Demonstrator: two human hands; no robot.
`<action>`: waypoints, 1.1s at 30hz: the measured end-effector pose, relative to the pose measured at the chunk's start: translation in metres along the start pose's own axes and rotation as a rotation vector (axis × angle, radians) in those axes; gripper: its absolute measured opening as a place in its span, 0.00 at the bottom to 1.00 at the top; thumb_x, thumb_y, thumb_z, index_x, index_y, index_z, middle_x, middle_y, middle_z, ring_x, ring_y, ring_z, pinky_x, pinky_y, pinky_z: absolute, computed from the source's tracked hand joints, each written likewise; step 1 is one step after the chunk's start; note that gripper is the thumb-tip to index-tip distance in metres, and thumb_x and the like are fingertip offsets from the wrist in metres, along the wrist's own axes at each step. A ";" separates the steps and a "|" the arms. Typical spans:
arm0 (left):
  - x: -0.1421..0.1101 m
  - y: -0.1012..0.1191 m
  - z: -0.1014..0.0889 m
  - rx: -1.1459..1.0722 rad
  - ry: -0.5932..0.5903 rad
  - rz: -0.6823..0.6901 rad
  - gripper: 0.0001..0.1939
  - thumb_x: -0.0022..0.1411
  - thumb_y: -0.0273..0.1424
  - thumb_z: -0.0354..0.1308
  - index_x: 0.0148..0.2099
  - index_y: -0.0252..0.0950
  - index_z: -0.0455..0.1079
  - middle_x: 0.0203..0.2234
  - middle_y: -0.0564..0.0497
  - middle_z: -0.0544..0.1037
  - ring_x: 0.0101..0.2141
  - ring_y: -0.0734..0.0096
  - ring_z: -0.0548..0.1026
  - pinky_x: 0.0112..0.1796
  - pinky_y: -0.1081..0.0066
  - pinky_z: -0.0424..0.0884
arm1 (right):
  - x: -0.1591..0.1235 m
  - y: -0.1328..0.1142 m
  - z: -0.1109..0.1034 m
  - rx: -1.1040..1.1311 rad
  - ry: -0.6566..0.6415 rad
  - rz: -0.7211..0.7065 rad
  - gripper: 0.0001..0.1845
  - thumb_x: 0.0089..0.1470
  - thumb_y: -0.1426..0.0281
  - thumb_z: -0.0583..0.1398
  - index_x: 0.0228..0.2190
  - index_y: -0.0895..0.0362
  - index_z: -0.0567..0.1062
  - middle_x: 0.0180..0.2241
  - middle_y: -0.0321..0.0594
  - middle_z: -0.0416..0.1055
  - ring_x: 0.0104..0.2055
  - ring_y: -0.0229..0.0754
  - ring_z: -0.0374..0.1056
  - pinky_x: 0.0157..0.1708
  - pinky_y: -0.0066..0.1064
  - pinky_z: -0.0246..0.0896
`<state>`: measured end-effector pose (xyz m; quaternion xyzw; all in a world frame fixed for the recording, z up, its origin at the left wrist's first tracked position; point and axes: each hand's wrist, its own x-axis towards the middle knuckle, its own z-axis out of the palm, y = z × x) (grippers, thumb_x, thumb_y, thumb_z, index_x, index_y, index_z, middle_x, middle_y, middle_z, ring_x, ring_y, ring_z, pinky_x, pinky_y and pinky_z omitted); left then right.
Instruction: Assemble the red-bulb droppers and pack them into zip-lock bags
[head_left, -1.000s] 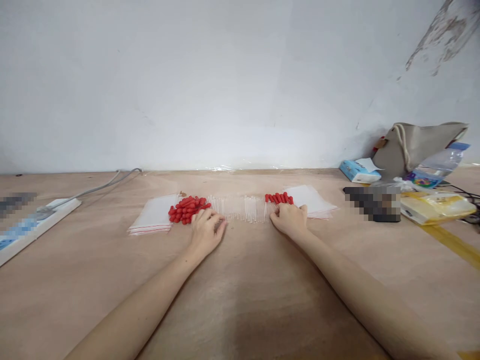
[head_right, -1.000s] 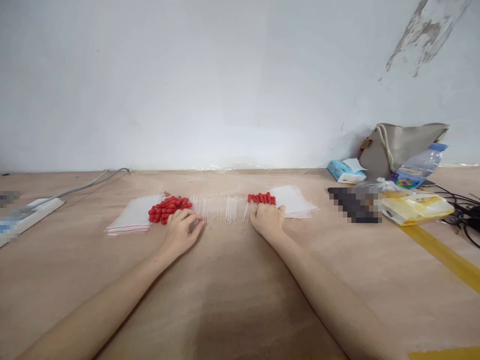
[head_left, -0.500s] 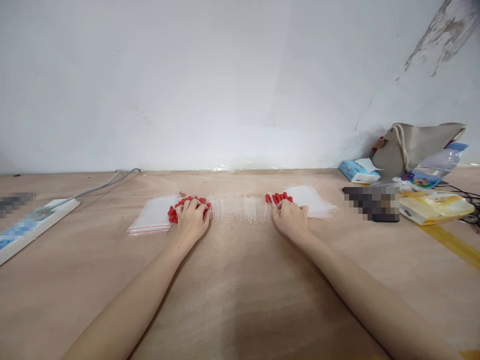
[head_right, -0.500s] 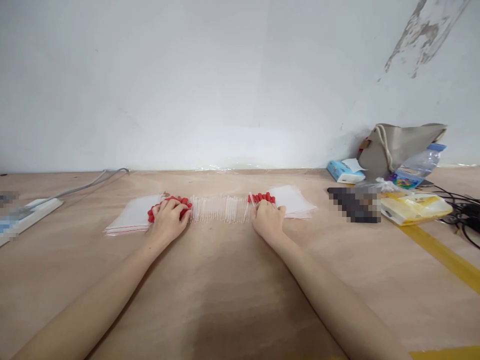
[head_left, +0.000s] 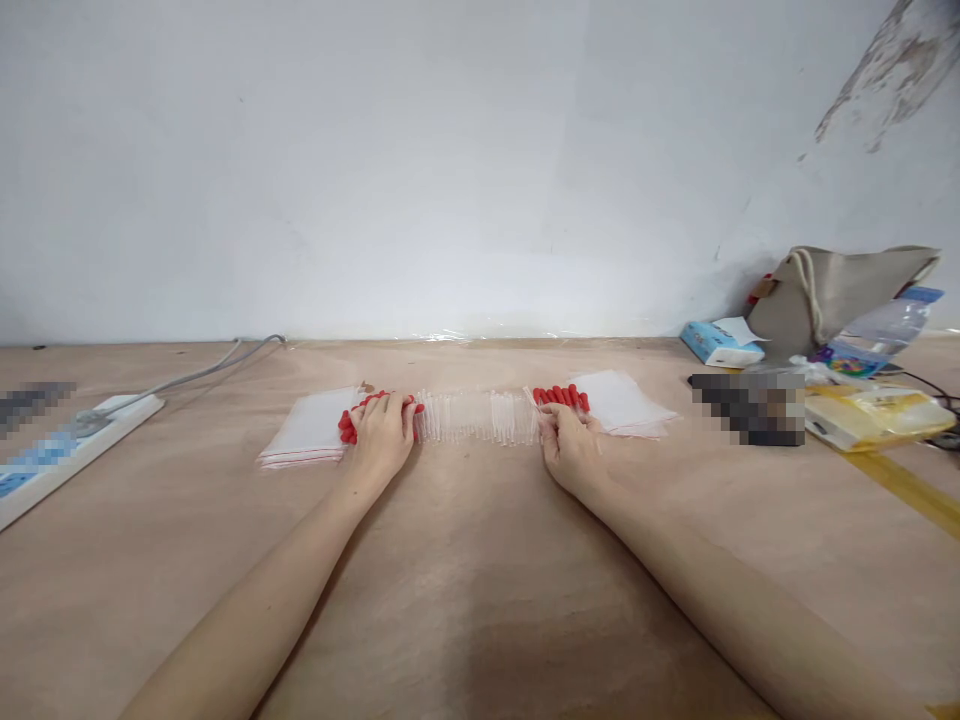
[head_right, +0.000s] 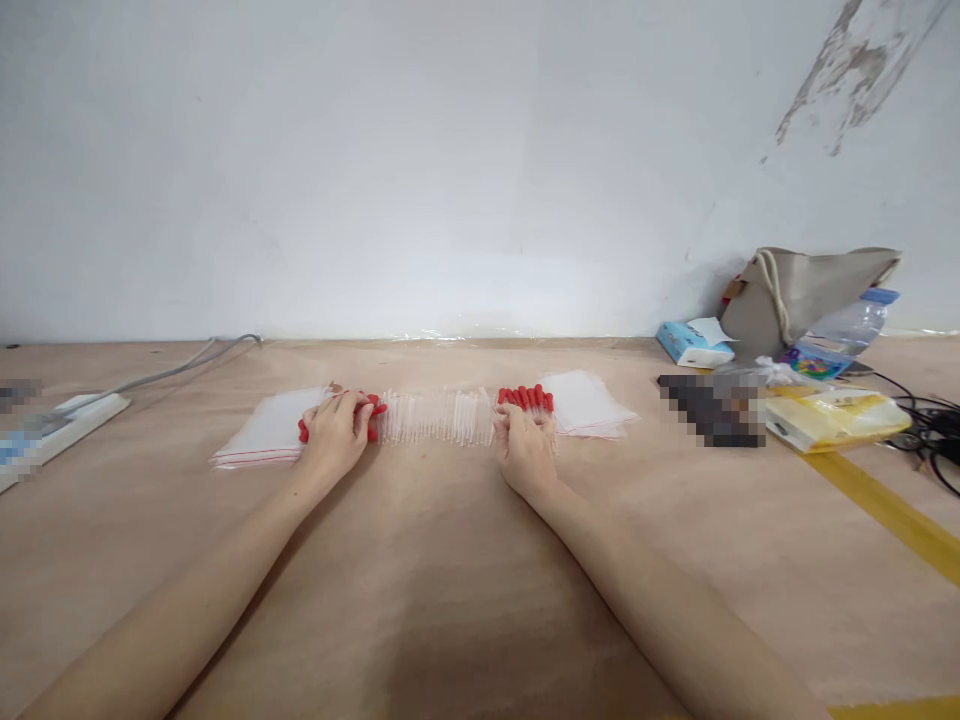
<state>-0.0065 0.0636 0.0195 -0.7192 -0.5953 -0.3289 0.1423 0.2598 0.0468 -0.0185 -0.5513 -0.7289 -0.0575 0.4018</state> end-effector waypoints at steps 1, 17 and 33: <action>0.000 0.004 -0.002 -0.056 0.008 -0.014 0.08 0.61 0.30 0.46 0.35 0.35 0.65 0.31 0.46 0.74 0.36 0.60 0.70 0.38 0.62 0.58 | 0.000 0.000 0.000 0.011 0.021 -0.029 0.14 0.57 0.69 0.46 0.43 0.60 0.64 0.33 0.44 0.73 0.35 0.42 0.66 0.42 0.36 0.45; -0.041 0.049 0.015 -0.836 -0.300 -0.082 0.10 0.51 0.34 0.59 0.26 0.34 0.63 0.21 0.55 0.67 0.22 0.77 0.67 0.24 0.77 0.63 | -0.012 -0.017 -0.014 0.191 -0.221 -0.162 0.07 0.56 0.70 0.49 0.32 0.57 0.66 0.29 0.38 0.69 0.30 0.37 0.63 0.39 0.34 0.49; -0.040 0.049 0.010 -0.780 -0.220 0.173 0.07 0.57 0.30 0.55 0.38 0.38 0.72 0.31 0.50 0.74 0.32 0.71 0.71 0.33 0.72 0.68 | -0.015 -0.024 -0.012 0.229 -0.297 -0.263 0.11 0.58 0.70 0.48 0.34 0.56 0.69 0.31 0.37 0.71 0.31 0.35 0.63 0.38 0.33 0.46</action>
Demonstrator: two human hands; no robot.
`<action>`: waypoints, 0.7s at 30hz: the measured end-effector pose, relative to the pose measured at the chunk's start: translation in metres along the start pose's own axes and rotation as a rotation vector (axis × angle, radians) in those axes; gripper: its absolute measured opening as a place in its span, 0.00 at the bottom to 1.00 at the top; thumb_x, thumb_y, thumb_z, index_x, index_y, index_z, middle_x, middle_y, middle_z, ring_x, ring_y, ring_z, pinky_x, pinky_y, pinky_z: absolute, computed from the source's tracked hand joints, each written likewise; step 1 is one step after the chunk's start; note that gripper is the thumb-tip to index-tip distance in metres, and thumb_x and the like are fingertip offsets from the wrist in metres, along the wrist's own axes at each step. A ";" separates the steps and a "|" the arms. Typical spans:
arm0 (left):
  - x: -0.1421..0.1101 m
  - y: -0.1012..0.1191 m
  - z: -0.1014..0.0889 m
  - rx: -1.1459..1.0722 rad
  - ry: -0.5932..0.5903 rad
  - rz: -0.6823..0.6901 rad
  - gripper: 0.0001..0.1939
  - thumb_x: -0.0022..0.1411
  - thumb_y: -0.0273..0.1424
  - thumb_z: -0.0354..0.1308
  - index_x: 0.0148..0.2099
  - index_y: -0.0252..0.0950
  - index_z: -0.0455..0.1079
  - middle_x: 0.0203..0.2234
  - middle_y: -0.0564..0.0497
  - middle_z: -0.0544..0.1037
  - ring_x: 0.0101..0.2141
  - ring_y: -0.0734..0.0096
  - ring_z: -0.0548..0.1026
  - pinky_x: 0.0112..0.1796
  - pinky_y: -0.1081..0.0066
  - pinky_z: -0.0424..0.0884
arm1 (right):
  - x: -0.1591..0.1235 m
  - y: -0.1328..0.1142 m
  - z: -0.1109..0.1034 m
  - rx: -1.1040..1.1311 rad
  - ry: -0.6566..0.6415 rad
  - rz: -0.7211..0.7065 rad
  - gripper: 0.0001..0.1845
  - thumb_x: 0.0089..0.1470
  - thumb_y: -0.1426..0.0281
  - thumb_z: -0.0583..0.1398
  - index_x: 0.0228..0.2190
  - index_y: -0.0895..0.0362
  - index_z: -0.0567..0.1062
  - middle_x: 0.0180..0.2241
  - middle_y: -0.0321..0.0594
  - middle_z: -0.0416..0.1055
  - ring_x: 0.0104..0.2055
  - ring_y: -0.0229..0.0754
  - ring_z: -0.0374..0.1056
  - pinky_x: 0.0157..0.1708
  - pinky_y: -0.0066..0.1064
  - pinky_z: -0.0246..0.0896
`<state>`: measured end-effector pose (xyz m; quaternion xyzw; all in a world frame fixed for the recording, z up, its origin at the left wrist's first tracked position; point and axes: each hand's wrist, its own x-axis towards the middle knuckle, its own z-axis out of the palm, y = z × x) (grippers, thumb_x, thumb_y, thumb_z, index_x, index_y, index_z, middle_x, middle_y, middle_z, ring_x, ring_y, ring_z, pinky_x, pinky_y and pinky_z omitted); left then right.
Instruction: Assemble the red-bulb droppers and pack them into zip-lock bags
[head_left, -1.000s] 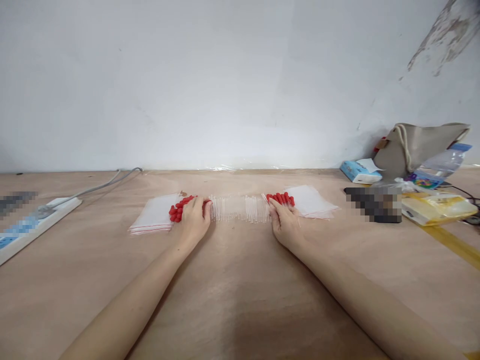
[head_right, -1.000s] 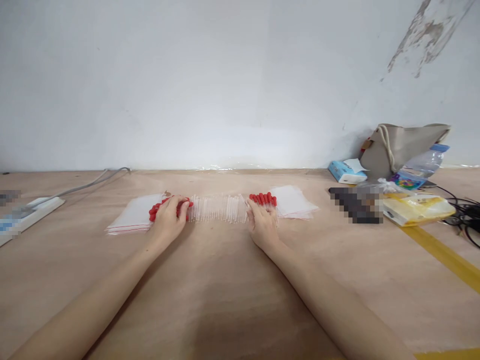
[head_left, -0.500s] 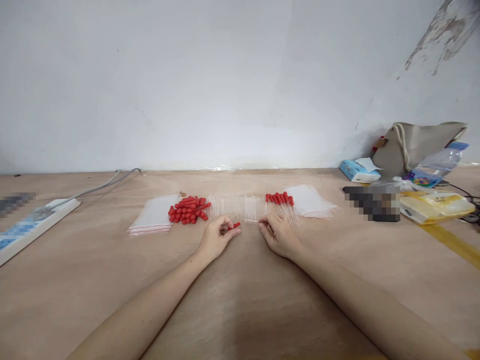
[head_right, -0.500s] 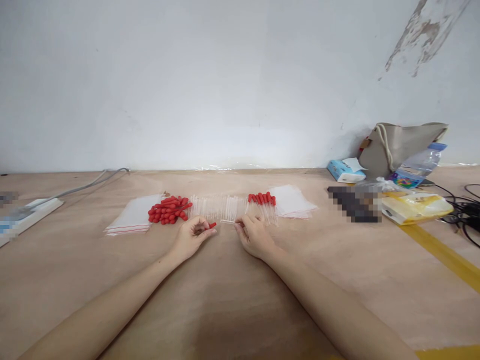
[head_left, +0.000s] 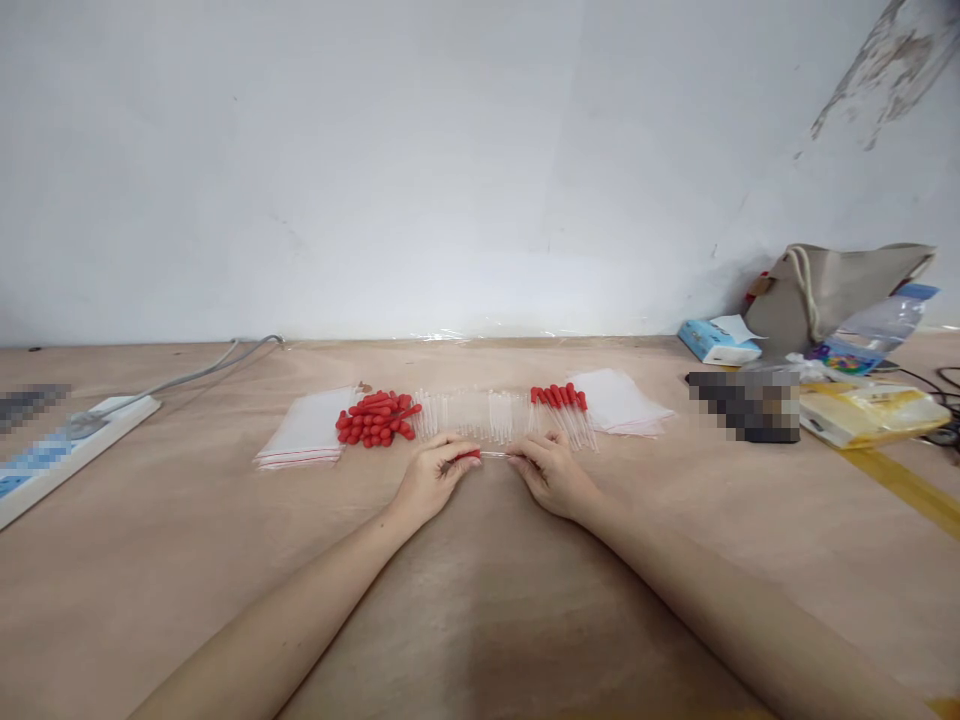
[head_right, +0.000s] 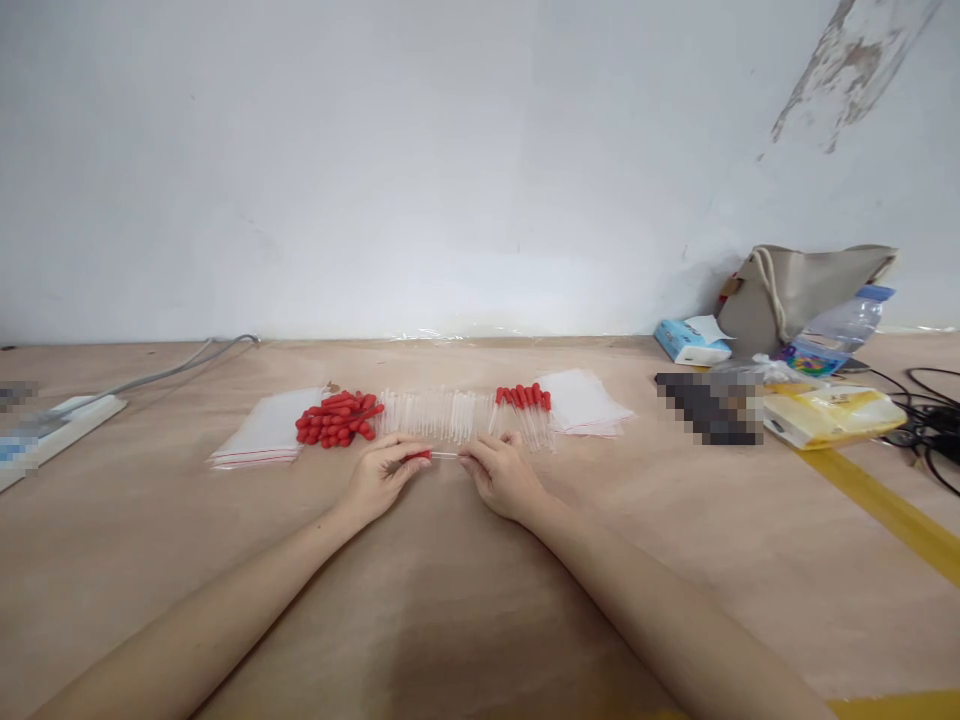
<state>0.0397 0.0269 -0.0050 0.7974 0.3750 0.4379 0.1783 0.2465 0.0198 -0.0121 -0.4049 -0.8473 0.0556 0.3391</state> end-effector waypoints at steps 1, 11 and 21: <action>0.000 0.000 0.000 -0.007 -0.013 0.013 0.07 0.57 0.30 0.55 0.38 0.38 0.72 0.30 0.50 0.74 0.32 0.71 0.71 0.33 0.72 0.68 | 0.000 0.001 0.000 0.003 -0.001 0.000 0.11 0.58 0.71 0.48 0.34 0.56 0.69 0.30 0.37 0.71 0.31 0.35 0.63 0.38 0.33 0.45; 0.000 0.008 -0.003 0.061 -0.153 -0.006 0.07 0.59 0.30 0.52 0.34 0.35 0.71 0.27 0.52 0.72 0.28 0.74 0.70 0.30 0.74 0.65 | 0.003 0.008 0.003 -0.070 0.007 -0.011 0.11 0.56 0.71 0.51 0.34 0.53 0.73 0.31 0.37 0.72 0.33 0.36 0.65 0.38 0.33 0.44; -0.001 0.006 -0.002 0.107 -0.181 -0.030 0.08 0.59 0.33 0.51 0.34 0.36 0.70 0.26 0.51 0.71 0.27 0.73 0.68 0.30 0.73 0.64 | 0.005 0.000 0.000 -0.137 -0.059 -0.043 0.12 0.56 0.71 0.49 0.32 0.55 0.72 0.27 0.35 0.72 0.28 0.34 0.62 0.35 0.32 0.41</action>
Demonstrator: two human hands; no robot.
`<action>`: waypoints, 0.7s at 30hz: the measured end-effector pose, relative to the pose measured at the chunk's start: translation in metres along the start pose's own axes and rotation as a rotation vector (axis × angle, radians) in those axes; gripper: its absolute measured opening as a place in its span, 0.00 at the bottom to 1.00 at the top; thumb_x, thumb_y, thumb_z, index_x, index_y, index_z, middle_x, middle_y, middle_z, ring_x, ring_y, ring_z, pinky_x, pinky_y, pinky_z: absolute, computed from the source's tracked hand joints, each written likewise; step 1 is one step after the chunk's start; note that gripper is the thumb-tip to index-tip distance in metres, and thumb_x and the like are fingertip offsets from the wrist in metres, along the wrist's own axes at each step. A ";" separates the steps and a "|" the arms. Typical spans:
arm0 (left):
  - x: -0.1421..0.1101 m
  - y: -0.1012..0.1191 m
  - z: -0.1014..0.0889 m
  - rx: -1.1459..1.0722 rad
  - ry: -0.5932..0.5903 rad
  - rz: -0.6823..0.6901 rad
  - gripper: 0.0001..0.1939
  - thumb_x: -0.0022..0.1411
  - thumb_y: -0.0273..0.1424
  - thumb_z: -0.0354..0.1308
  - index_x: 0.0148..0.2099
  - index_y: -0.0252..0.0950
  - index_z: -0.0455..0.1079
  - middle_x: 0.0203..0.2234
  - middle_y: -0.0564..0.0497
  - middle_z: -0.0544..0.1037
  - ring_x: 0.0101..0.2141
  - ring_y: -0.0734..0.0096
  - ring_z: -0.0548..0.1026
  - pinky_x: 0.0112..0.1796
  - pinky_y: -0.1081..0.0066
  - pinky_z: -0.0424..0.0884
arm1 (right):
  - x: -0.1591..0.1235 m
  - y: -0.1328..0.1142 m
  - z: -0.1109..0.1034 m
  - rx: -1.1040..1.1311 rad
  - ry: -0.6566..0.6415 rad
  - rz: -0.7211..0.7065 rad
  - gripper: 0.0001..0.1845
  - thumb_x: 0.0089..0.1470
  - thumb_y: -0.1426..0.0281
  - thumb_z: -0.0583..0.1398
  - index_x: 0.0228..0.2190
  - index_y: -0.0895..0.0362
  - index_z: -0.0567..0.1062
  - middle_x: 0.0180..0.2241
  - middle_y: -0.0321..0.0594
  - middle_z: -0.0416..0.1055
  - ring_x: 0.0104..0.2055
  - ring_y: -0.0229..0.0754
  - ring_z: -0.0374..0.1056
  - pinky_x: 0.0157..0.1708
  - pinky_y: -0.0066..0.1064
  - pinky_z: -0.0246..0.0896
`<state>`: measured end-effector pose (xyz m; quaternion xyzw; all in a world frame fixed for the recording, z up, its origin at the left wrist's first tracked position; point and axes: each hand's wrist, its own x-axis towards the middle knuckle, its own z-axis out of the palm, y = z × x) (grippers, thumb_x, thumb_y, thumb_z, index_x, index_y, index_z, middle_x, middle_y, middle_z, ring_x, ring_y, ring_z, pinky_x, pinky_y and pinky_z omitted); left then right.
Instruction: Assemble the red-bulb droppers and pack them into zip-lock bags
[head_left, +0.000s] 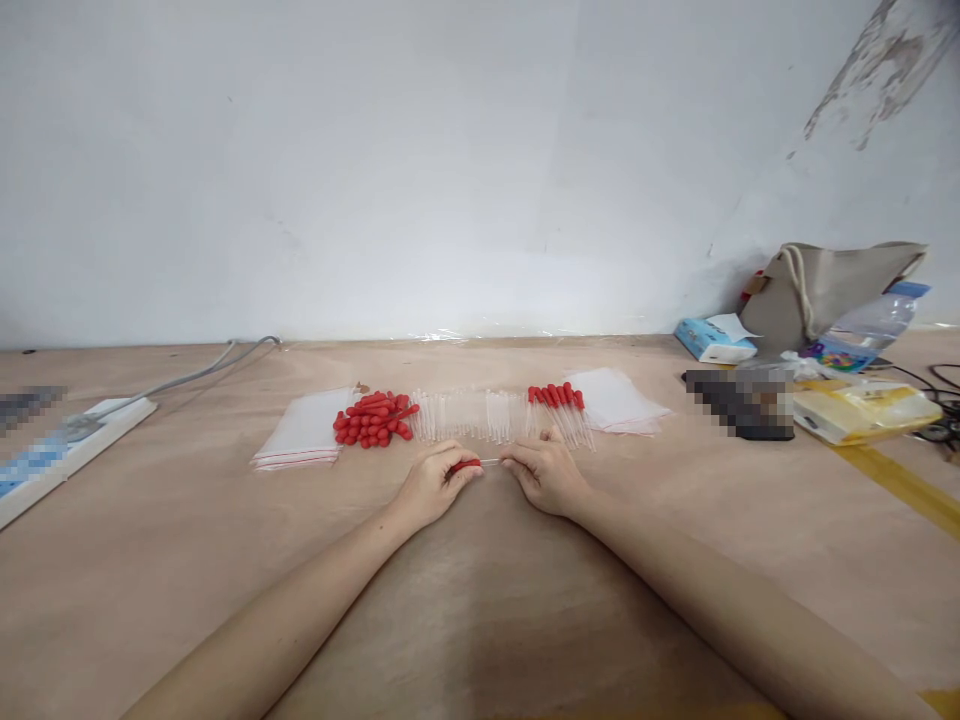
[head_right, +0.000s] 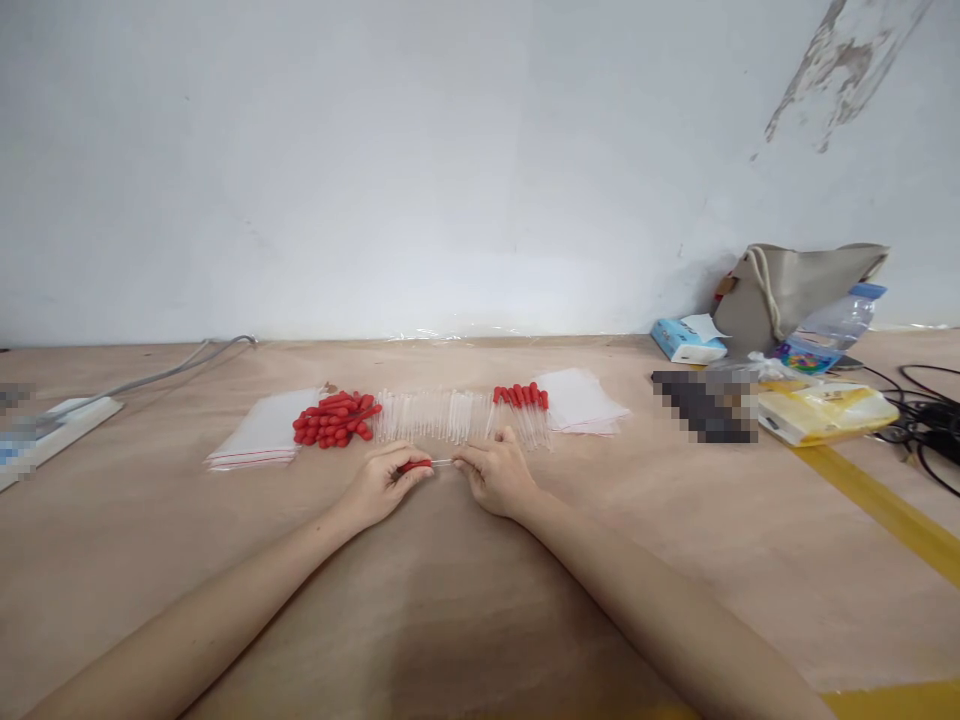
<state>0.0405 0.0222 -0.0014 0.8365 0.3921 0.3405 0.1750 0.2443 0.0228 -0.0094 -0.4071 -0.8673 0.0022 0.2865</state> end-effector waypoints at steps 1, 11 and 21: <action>0.000 0.000 0.000 -0.002 -0.003 0.001 0.08 0.59 0.33 0.51 0.34 0.36 0.70 0.26 0.51 0.71 0.27 0.73 0.68 0.30 0.73 0.64 | 0.000 0.000 0.001 -0.001 -0.004 -0.008 0.12 0.56 0.71 0.49 0.32 0.55 0.72 0.27 0.35 0.72 0.28 0.34 0.62 0.35 0.32 0.41; 0.002 0.000 -0.004 -0.013 -0.075 0.013 0.08 0.60 0.31 0.51 0.34 0.36 0.71 0.27 0.51 0.71 0.28 0.73 0.68 0.31 0.74 0.64 | 0.003 -0.003 0.004 0.024 -0.051 -0.036 0.12 0.56 0.72 0.48 0.31 0.57 0.71 0.27 0.36 0.72 0.26 0.34 0.61 0.34 0.31 0.42; 0.000 -0.006 -0.007 -0.026 0.082 -0.065 0.18 0.57 0.34 0.54 0.50 0.39 0.62 0.37 0.49 0.70 0.30 0.73 0.68 0.31 0.72 0.66 | 0.016 0.018 -0.029 -0.074 -0.045 0.200 0.11 0.52 0.69 0.53 0.26 0.55 0.75 0.29 0.40 0.70 0.34 0.40 0.63 0.34 0.31 0.49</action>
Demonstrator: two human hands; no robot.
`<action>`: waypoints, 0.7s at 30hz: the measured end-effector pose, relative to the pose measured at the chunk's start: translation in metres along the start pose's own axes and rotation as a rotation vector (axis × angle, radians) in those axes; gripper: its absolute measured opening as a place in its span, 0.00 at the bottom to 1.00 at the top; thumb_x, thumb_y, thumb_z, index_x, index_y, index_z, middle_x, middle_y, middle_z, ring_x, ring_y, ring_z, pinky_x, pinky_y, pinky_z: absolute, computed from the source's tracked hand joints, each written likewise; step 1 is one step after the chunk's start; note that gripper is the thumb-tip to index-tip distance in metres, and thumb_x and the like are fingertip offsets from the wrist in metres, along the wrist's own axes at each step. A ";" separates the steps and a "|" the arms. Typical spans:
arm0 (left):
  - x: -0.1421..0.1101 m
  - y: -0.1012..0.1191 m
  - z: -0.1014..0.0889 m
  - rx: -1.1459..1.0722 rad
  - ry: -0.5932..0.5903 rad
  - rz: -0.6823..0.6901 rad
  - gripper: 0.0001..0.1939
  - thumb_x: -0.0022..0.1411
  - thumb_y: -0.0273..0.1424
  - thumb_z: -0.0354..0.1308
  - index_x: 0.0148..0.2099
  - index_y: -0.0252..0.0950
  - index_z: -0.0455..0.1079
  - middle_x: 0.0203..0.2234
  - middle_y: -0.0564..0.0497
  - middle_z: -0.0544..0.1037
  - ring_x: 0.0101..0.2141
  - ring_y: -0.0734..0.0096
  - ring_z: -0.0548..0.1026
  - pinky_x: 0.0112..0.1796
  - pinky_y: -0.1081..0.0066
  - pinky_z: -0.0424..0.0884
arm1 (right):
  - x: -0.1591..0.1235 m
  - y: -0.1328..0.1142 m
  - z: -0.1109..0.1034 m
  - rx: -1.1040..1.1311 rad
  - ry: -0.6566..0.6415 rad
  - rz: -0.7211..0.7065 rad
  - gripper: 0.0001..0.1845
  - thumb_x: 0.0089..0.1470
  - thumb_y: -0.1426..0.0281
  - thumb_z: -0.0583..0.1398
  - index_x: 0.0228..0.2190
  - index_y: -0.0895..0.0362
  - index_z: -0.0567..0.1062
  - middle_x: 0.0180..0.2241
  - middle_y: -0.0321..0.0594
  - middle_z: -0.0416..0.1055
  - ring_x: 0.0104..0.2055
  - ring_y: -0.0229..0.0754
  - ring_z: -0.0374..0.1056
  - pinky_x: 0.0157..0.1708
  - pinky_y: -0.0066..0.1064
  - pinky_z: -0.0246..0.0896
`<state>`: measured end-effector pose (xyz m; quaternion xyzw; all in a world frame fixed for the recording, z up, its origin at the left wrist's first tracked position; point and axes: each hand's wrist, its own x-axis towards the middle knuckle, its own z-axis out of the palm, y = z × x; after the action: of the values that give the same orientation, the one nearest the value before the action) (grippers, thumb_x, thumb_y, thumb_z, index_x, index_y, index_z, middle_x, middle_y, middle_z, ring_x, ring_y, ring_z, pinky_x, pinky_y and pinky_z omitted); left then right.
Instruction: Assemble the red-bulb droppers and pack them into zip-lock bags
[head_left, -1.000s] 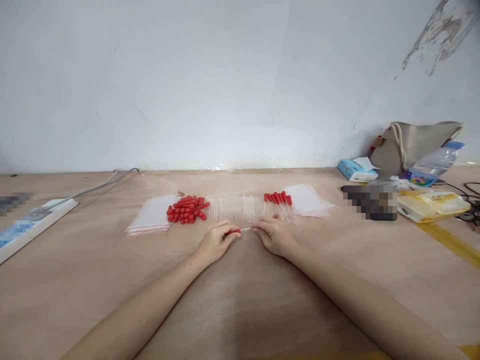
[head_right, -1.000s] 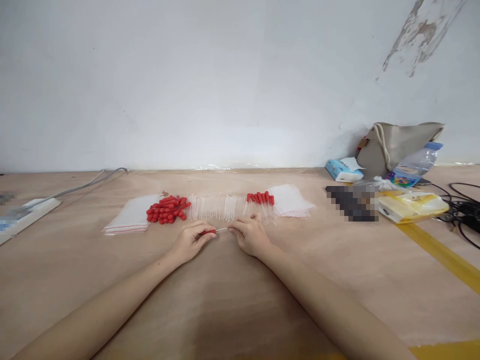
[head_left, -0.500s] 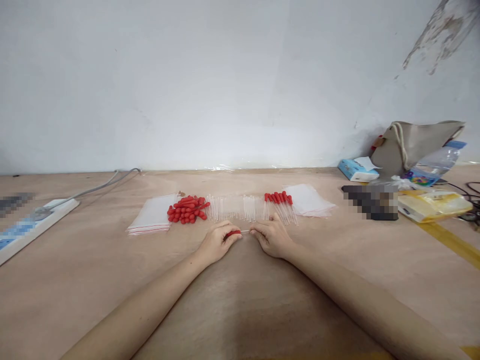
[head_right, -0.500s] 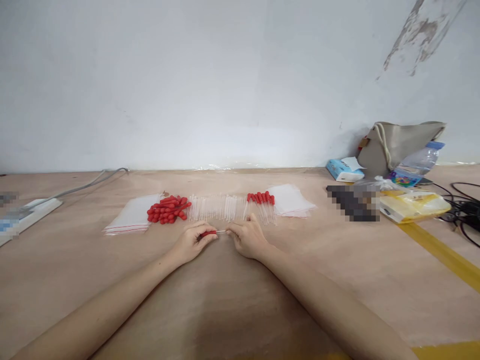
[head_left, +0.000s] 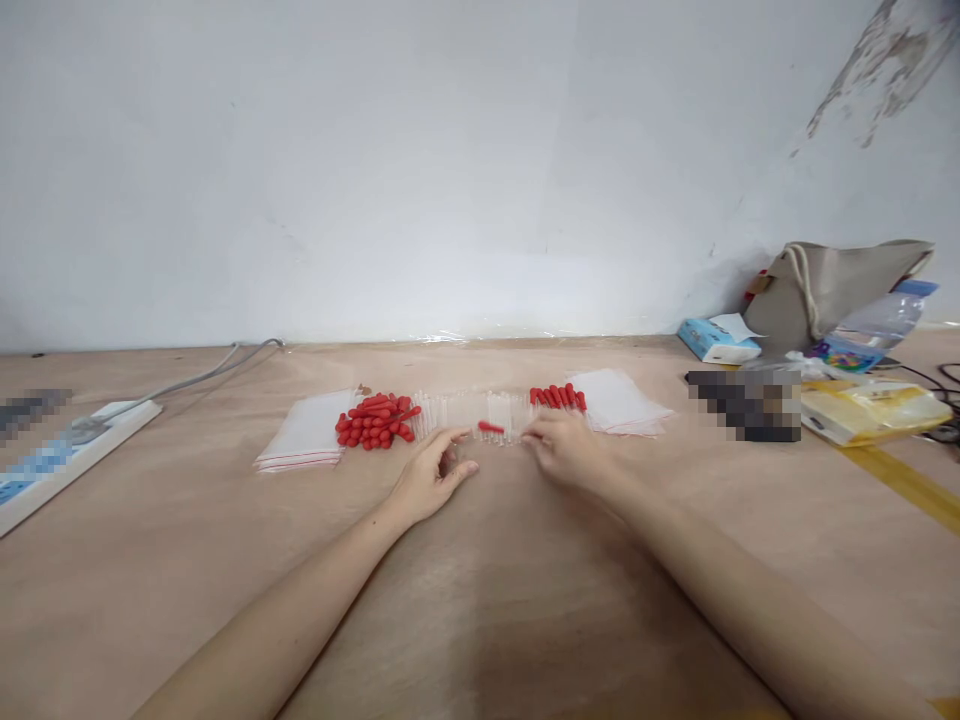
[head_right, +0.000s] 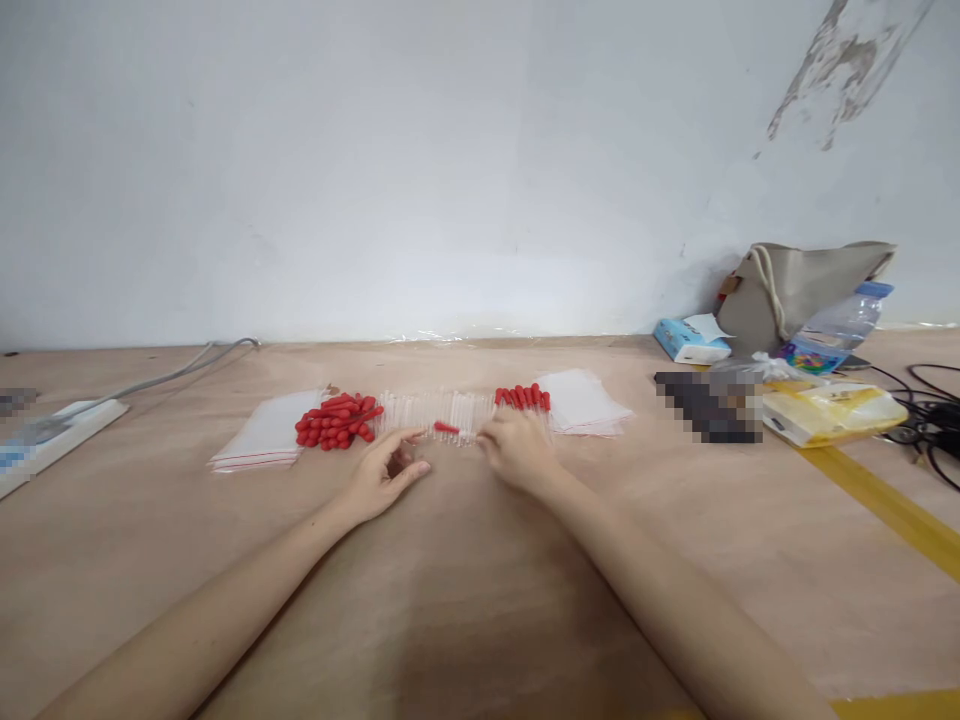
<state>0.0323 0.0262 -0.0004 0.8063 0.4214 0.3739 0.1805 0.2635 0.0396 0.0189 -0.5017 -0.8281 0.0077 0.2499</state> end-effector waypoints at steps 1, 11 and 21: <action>0.000 -0.001 0.000 0.010 0.002 -0.009 0.19 0.56 0.33 0.54 0.51 0.39 0.61 0.37 0.49 0.69 0.30 0.73 0.67 0.31 0.72 0.66 | 0.003 0.008 -0.002 0.023 0.012 0.122 0.12 0.52 0.69 0.52 0.26 0.56 0.75 0.29 0.40 0.71 0.32 0.39 0.64 0.32 0.30 0.50; 0.000 0.005 -0.002 0.097 -0.097 0.045 0.15 0.57 0.30 0.52 0.48 0.38 0.63 0.33 0.50 0.67 0.30 0.71 0.67 0.33 0.70 0.65 | 0.026 0.032 0.008 -0.114 0.053 0.679 0.13 0.49 0.63 0.52 0.32 0.55 0.72 0.30 0.43 0.72 0.34 0.47 0.68 0.28 0.31 0.53; -0.001 0.003 0.000 0.075 -0.121 0.052 0.13 0.57 0.30 0.52 0.46 0.38 0.65 0.34 0.49 0.68 0.29 0.72 0.66 0.32 0.70 0.66 | 0.026 0.026 0.015 -0.176 0.004 0.607 0.12 0.52 0.64 0.50 0.31 0.56 0.70 0.29 0.43 0.72 0.34 0.46 0.67 0.32 0.35 0.52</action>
<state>0.0338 0.0241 0.0009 0.8442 0.4024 0.3130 0.1657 0.2688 0.0778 0.0093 -0.7457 -0.6375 0.0095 0.1934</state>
